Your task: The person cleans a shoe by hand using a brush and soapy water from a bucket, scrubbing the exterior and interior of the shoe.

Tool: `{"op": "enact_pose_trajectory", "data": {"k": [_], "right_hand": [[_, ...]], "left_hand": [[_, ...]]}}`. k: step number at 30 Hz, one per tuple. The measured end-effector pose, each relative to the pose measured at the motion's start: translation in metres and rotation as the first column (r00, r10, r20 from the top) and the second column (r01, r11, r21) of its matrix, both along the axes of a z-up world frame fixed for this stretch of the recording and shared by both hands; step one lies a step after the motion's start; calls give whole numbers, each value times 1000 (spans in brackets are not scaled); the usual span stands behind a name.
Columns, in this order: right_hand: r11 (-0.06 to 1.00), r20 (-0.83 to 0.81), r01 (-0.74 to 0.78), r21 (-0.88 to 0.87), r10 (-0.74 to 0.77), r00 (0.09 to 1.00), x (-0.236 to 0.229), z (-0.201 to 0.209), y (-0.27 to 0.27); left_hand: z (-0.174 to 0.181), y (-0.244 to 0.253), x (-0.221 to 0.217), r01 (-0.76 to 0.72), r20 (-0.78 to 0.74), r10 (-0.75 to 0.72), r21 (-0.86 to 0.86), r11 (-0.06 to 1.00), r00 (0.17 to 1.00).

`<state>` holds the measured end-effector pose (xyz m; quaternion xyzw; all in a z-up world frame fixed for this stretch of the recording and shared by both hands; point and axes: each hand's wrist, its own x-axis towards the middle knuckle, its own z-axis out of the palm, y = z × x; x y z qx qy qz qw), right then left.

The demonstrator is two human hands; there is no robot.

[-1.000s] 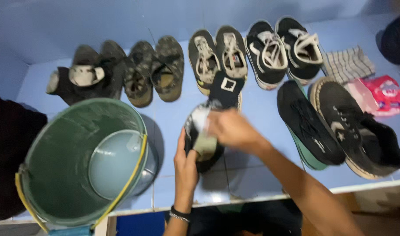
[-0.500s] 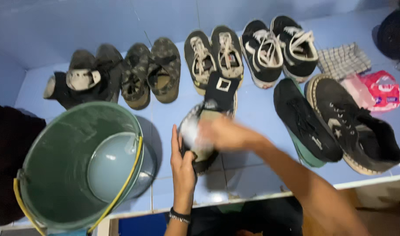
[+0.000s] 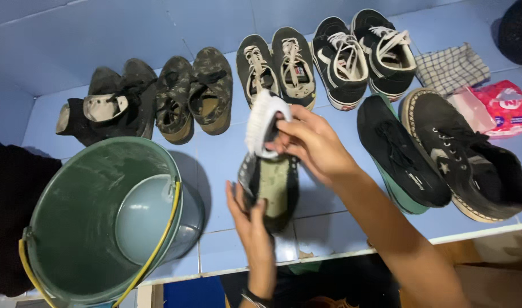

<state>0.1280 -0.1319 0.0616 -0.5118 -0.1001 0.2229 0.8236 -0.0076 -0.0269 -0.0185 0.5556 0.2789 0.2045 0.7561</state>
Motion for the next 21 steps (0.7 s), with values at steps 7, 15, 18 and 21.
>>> {"op": "enact_pose_trajectory", "data": {"k": [7,15,18,21], "right_hand": [[973,-52,209,-97,-214,975,-61,-13,-30],[908,117,257,-329,-231,966,-89,-18,-75],[889,223,273,-369,-200,954,-87,-26,-79],[915,256,283,-288,-211,943,-80,-38,-80]], "left_hand": [[-36,-53,-65,129,34,-126,-79,989,991],[38,34,16,59,66,-145,692,720,987],[57,53,73,74,72,-356,922,380,932],[30,54,126,114,-20,-619,987,114,785]]}}
